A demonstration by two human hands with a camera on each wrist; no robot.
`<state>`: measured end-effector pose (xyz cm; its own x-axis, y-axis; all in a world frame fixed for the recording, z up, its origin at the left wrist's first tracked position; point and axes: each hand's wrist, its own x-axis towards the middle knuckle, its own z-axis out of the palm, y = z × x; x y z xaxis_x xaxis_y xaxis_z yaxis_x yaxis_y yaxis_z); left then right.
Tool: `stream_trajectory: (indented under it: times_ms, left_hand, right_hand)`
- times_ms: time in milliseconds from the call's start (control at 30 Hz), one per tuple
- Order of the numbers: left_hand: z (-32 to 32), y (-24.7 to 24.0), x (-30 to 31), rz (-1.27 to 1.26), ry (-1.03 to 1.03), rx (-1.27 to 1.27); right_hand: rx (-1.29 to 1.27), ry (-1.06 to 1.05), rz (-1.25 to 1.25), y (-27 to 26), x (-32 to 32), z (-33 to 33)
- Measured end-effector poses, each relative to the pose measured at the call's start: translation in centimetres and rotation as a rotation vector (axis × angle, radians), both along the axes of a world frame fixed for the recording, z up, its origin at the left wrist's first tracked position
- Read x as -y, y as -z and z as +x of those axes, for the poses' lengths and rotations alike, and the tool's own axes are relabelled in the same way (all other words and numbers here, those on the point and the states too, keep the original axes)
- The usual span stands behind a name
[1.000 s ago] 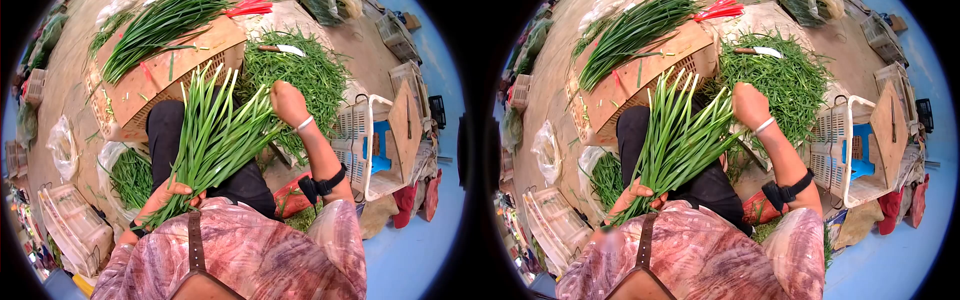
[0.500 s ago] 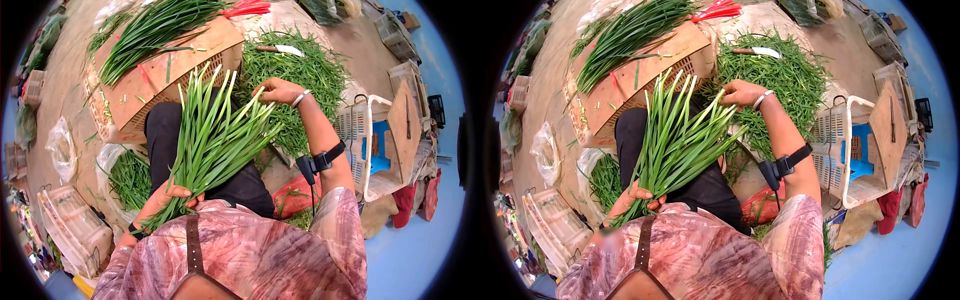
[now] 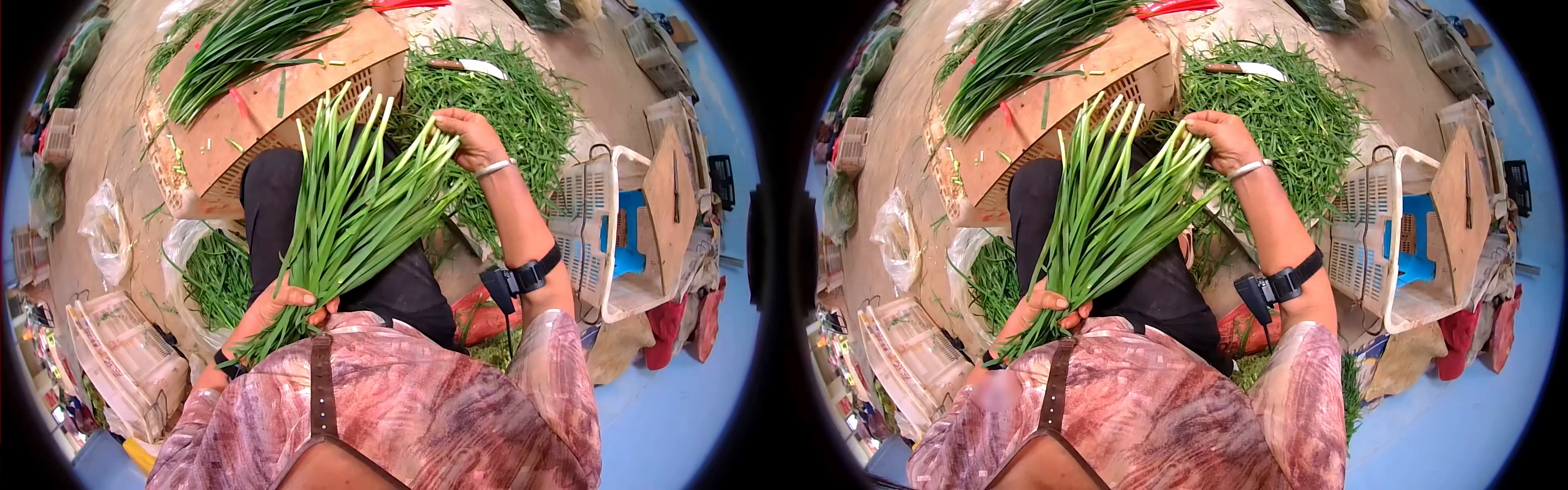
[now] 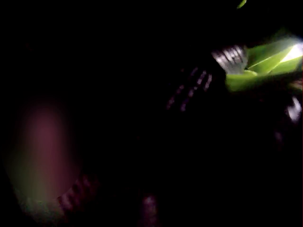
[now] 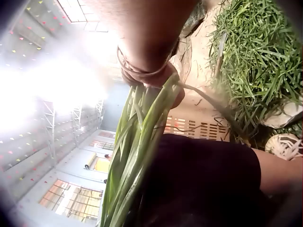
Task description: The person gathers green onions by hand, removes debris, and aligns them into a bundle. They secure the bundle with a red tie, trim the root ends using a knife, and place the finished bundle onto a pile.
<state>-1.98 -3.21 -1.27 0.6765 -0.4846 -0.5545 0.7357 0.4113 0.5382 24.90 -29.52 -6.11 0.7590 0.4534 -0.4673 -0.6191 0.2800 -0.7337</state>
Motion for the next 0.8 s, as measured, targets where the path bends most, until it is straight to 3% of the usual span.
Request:
stream_trajectory:
  times_ms: [200,233,300,367,433,500,600,800]
  left_hand:
    - [-0.6,0.7,0.0,-0.101,-0.112,-0.099]
    - [-0.6,0.8,-0.1,-0.106,-0.108,-0.099]
    - [-0.4,0.3,0.0,-0.109,-0.104,-0.085]
    - [-0.3,-1.0,0.6,-0.11,-0.116,-0.08]
    - [-0.3,-2.9,1.1,-0.043,-0.174,-0.12]
    - [-0.4,-2.7,0.8,0.026,-0.141,-0.08]
    - [-0.3,-0.9,0.5,-0.061,-0.147,-0.09]
    - [-0.4,-0.9,0.6,-0.108,-0.152,-0.068]
  right_hand:
    - [0.049,0.282,-0.018,-0.2,0.2,0.9]
    - [-0.068,0.425,0.073,-0.8,0.8,1.5]
    - [-0.036,0.502,0.134,-0.6,4.0,2.9]
    - [0.223,0.29,-0.508,-2.5,6.8,2.1]
    - [0.808,-0.188,-1.192,2.5,11.1,2.5]
    - [0.237,-0.132,-0.576,-0.2,9.8,-2.5]
    - [0.212,-0.25,-0.287,0.3,7.2,-7.3]
    - [0.225,-0.158,-0.293,0.4,5.2,-7.0]
